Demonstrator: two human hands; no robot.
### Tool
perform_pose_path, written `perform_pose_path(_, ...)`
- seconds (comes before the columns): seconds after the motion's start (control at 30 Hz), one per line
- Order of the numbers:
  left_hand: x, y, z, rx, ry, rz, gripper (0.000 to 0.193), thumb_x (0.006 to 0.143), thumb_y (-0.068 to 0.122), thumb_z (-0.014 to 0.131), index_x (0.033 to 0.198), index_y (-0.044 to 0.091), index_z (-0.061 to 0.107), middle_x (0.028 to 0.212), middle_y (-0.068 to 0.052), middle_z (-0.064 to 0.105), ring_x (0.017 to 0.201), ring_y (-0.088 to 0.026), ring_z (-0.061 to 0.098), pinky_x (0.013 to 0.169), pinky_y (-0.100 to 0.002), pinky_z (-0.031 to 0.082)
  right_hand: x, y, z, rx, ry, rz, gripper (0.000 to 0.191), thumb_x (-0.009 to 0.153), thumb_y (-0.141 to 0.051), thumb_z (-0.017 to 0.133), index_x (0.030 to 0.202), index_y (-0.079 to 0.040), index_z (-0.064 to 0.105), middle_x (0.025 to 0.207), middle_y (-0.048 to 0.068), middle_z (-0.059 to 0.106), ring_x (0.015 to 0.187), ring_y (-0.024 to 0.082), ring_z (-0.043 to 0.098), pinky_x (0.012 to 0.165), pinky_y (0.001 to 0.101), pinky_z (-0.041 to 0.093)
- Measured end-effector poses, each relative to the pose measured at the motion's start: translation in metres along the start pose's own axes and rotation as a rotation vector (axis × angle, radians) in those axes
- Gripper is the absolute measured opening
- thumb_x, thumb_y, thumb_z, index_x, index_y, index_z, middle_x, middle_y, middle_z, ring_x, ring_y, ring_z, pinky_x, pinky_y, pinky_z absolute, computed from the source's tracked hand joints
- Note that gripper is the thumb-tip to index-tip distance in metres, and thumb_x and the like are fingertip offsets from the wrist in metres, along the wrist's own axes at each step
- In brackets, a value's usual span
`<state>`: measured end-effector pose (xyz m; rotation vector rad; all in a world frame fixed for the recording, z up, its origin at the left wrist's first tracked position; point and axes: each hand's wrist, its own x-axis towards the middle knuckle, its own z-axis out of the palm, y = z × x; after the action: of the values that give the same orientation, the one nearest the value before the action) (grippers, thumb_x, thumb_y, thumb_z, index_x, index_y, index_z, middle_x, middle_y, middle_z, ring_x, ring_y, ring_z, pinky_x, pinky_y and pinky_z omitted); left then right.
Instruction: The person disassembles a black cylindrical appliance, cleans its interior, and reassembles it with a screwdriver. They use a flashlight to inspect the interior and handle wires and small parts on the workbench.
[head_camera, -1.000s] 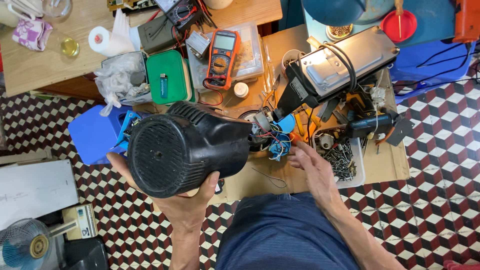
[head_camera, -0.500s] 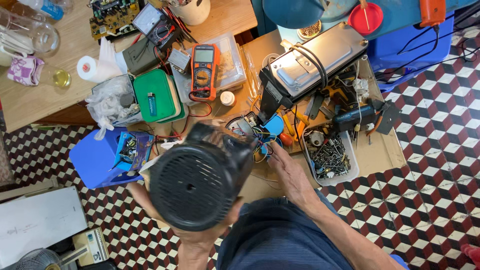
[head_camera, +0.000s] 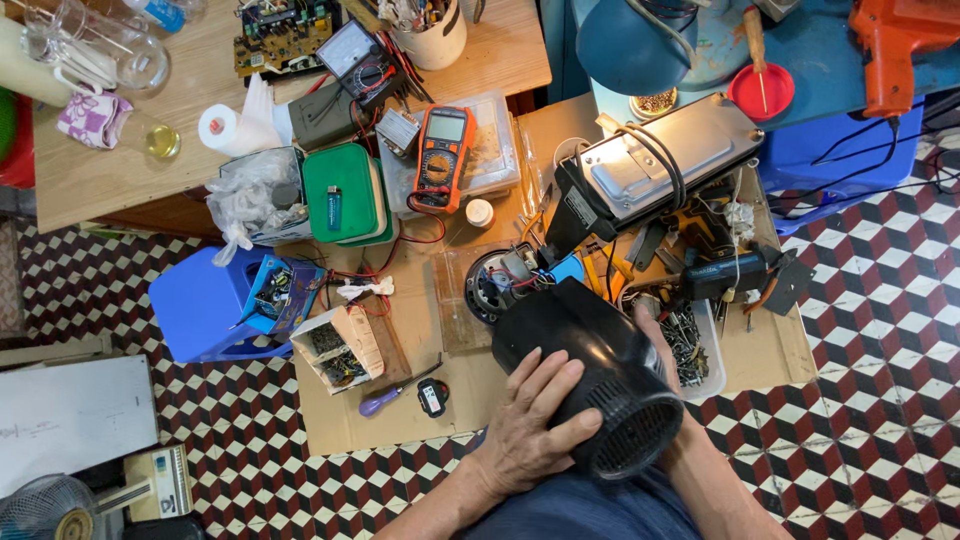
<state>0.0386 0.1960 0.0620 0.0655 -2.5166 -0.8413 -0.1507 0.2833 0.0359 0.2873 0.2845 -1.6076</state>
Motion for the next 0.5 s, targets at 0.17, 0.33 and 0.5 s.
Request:
perform_pose_path(0.17,0.025,0.003,0.014,0.181,0.033,0.002,0.076,0.094,0.018,0.084,0.154,0.032,0.041,0.164,-0.01,0.04,0.156,-0.032,0.039,0.135,-0.052,0.025,0.015,-0.006,-0.049,-0.057,0.226,-0.046,0.057,0.102,-0.049,0.046,0.139,-0.007,0.058,0.133,0.019,0.064,0.117,0.032,0.065,0.1,0.0464,0.053)
perform_pose_path(0.33,0.055,0.013,-0.012,0.098,0.004,-0.14,0.091,0.08,0.028,0.087,0.157,0.029,0.039,0.166,-0.012,0.039,0.158,-0.033,0.036,0.136,-0.055,0.023,0.006,-0.015,-0.09,-0.048,-0.032,-0.14,0.043,0.114,-0.029,0.051,0.147,-0.002,0.053,0.145,0.023,0.058,0.128,0.036,0.058,0.105,0.05,0.047)
perform_pose_path(0.5,0.084,0.002,-0.033,0.104,0.086,-0.184,0.114,0.065,0.035,0.096,0.159,0.024,0.033,0.161,-0.016,0.038,0.154,-0.036,0.035,0.133,-0.057,0.023,0.04,-0.016,-0.097,-0.192,0.112,-0.329,0.045,0.103,-0.032,0.051,0.14,-0.007,0.056,0.141,0.013,0.062,0.125,0.028,0.063,0.104,0.0442,0.054)
